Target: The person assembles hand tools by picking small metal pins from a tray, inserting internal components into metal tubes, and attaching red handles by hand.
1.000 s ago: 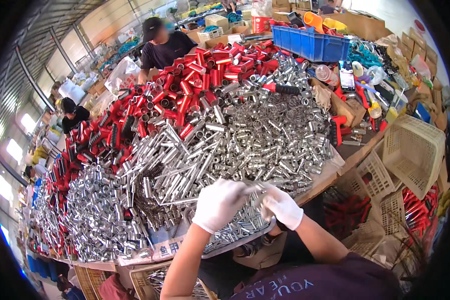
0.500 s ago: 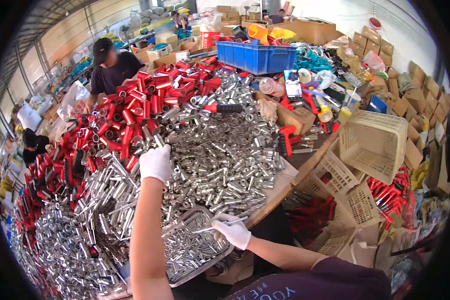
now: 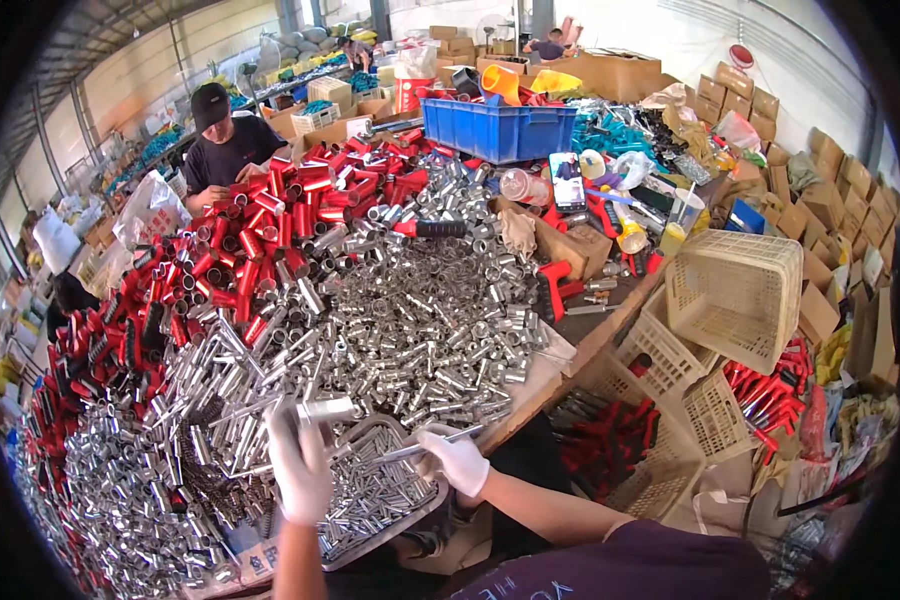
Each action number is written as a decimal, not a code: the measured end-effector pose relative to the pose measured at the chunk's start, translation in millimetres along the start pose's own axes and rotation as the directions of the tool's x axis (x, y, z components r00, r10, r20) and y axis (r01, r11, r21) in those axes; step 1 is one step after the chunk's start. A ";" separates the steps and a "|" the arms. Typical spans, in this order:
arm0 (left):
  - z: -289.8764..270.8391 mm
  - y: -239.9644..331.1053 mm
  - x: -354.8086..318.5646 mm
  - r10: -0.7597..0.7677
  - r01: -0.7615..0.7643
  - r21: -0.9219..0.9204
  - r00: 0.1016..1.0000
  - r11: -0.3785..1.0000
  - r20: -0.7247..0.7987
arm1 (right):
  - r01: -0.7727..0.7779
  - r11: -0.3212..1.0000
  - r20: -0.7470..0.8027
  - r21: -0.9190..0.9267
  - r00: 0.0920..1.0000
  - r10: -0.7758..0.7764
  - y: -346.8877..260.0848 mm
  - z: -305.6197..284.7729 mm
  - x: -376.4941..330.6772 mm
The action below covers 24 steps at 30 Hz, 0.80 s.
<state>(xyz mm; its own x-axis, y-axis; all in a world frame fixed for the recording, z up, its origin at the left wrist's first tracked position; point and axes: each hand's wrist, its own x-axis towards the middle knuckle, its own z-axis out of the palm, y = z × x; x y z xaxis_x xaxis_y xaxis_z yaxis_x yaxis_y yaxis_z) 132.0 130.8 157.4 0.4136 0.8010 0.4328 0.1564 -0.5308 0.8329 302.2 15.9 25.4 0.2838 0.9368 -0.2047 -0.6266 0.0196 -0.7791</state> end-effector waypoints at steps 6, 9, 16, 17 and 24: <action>7.3 0.8 -111.6 -0.249 0.254 -0.226 0.967 0.940 0.053 | 0.029 0.985 0.117 -0.171 0.993 -0.009 -26.5 21.2 -24.6; 11.0 -1.8 -131.1 -0.232 0.234 -0.151 0.972 0.961 0.025 | 0.022 0.950 0.199 -0.313 0.979 0.043 -35.1 53.8 -35.1; 6.2 0.4 -129.7 -0.452 0.587 -0.124 0.726 0.800 0.518 | 0.544 0.627 0.659 -0.558 0.749 -0.065 -77.0 79.9 -43.9; 8.4 -2.2 -136.9 -0.494 0.696 -0.256 0.678 0.671 0.545 | 0.517 0.525 0.643 -0.676 0.761 0.079 -84.4 80.3 -49.4; 21.6 43.2 -119.5 -0.260 0.305 -0.125 0.922 0.944 0.286 | 0.192 0.706 0.435 -0.682 0.882 0.180 -67.6 96.6 -63.3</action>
<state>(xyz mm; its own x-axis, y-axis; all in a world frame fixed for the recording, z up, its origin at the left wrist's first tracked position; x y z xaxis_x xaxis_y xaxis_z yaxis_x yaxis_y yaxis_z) 108.7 6.2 134.2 0.5974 0.7976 0.0837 0.1619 -0.2222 0.9615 256.4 -11.0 148.3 -0.1784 0.9819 -0.0635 0.1075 -0.0447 -0.9932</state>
